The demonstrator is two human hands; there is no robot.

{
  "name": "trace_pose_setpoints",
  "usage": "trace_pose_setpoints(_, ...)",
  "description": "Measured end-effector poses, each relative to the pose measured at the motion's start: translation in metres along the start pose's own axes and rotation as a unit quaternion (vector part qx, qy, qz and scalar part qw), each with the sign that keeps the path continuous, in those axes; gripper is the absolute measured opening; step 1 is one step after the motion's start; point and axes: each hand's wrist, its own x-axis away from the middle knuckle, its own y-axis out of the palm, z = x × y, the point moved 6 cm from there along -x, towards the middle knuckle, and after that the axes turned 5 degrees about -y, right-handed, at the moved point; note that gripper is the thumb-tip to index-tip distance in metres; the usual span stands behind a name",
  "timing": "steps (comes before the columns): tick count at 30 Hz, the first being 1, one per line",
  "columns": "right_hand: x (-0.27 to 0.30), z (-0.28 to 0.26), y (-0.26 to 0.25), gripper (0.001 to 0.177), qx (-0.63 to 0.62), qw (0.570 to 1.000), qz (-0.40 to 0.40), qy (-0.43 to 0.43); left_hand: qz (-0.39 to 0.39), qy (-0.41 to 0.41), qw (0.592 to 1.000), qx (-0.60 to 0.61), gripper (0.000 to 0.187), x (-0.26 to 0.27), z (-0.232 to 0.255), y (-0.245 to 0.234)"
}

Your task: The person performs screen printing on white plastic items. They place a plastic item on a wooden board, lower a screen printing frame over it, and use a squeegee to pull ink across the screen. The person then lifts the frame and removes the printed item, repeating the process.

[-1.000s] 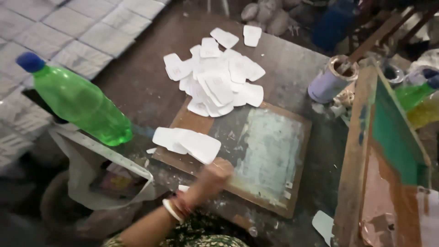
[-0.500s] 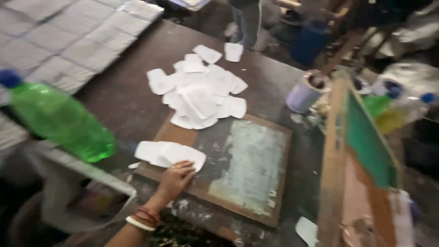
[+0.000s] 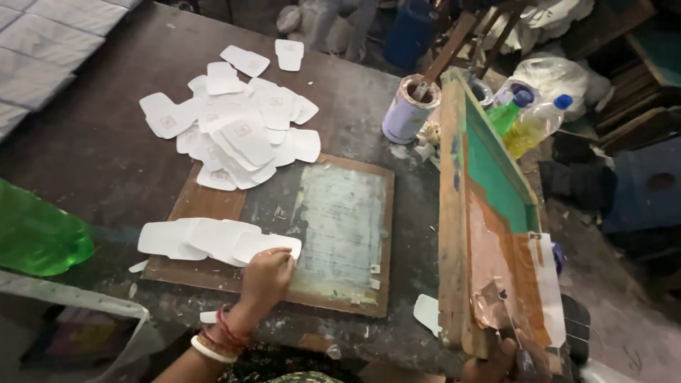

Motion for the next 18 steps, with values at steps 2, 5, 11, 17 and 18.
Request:
trace_pose_setpoints(2,0.016,0.015,0.008,0.035,-0.048,0.988,0.065,0.129,-0.012,0.140,0.990,-0.015,0.020,0.008,0.004,0.038)
trace_pose_setpoints(5,0.016,0.021,-0.003,0.034,-0.024,0.955,0.073,0.287,-0.053,0.303,0.951,-0.033,0.023,0.039,0.029,0.084)
trace_pose_setpoints(11,-0.002,0.018,-0.014,0.044,-0.006,0.966,0.116,0.231,-0.069,0.361,0.929,-0.044,0.030,0.012,0.061,0.134)
trace_pose_setpoints(17,0.006,0.029,-0.014,0.051,-0.015,0.959,0.146,0.243,-0.071,0.405,0.905,-0.107,0.038,0.041,0.077,0.127)
trace_pose_setpoints(18,0.020,0.034,-0.013,0.048,0.013,0.960,0.146,0.240,-0.074,0.414,0.901,-0.111,0.037,0.046,0.078,0.121)
